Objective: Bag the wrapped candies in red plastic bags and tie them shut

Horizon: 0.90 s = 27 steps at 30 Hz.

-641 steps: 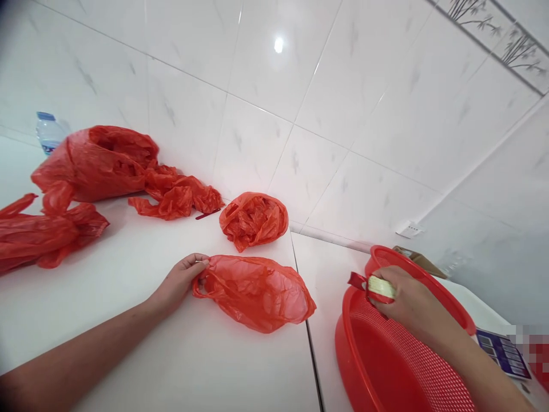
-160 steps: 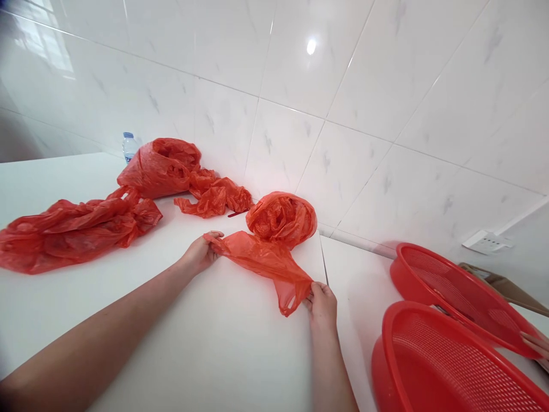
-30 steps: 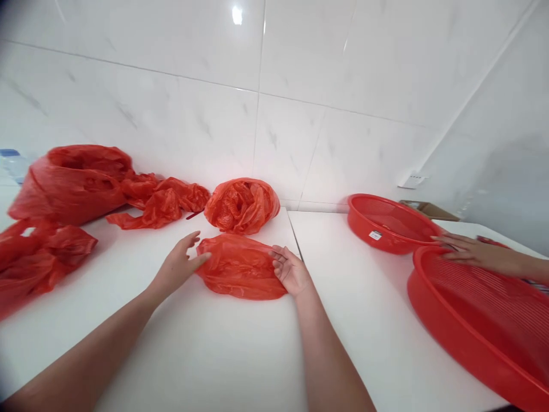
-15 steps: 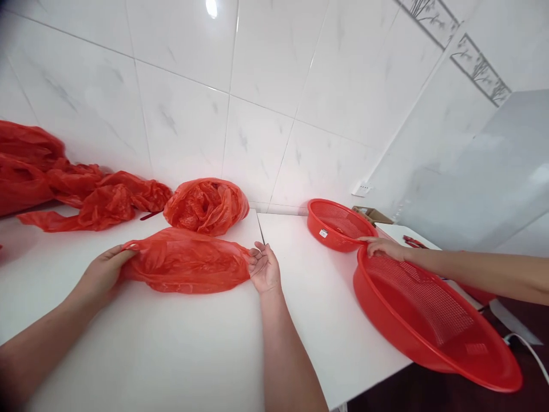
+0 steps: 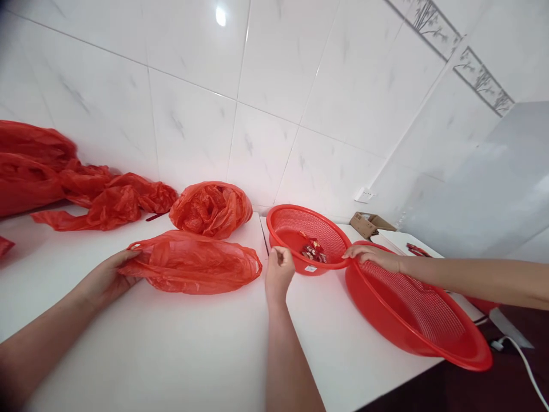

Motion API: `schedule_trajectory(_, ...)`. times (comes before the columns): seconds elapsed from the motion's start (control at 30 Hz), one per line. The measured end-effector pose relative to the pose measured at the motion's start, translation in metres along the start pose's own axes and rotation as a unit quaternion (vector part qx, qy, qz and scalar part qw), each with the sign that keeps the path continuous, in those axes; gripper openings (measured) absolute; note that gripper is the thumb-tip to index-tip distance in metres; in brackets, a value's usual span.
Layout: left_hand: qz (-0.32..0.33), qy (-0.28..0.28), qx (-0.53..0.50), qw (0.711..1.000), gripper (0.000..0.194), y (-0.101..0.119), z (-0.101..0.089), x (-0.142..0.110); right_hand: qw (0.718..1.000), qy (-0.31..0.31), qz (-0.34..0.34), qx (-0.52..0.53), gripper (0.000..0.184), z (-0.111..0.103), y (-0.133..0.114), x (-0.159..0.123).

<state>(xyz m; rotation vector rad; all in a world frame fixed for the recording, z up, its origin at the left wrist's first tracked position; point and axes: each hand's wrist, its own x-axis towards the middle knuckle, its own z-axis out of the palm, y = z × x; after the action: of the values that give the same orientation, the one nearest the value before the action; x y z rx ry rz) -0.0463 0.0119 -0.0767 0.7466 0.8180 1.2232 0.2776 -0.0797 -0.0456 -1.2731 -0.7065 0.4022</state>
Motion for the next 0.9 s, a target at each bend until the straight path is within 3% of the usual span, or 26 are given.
schedule_trajectory(0.1, 0.003, -0.014, -0.007, 1.0, 0.02, 0.0, 0.001, 0.0, 0.983, 0.041, -0.105, -0.148, 0.033, -0.017, -0.022, -0.004)
schedule_trajectory(0.17, 0.002, -0.025, -0.005, 1.0, 0.021, 0.0, 0.002, 0.0, 0.935, 0.029, -0.155, -0.318, 0.035, -0.032, -0.03, -0.007)
schedule_trajectory(0.23, -0.003, -0.03, -0.003, 1.0, 0.022, 0.0, 0.003, 0.001, 0.873, 0.003, -0.164, -0.46, 0.036, -0.046, -0.033, -0.011)
schedule_trajectory(0.27, -0.006, -0.031, -0.004, 0.999, 0.023, 0.0, 0.003, 0.001, 0.855, -0.005, -0.156, -0.495, 0.036, -0.054, -0.033, -0.014)
schedule_trajectory(0.5, -0.01, -0.029, -0.005, 1.0, 0.021, -0.002, -0.001, 0.003, 0.813, -0.019, -0.185, -0.552, 0.035, -0.099, -0.036, -0.042)
schedule_trajectory(0.73, 0.001, -0.021, 0.0, 1.0, 0.027, -0.001, 0.004, 0.0, 0.747, -0.052, -0.238, -0.619, 0.034, -0.135, -0.054, -0.072)
schedule_trajectory(0.9, 0.002, -0.032, 0.002, 0.999, 0.027, 0.001, 0.007, -0.001, 0.707, -0.096, -0.227, -0.662, 0.035, -0.156, -0.073, -0.083)
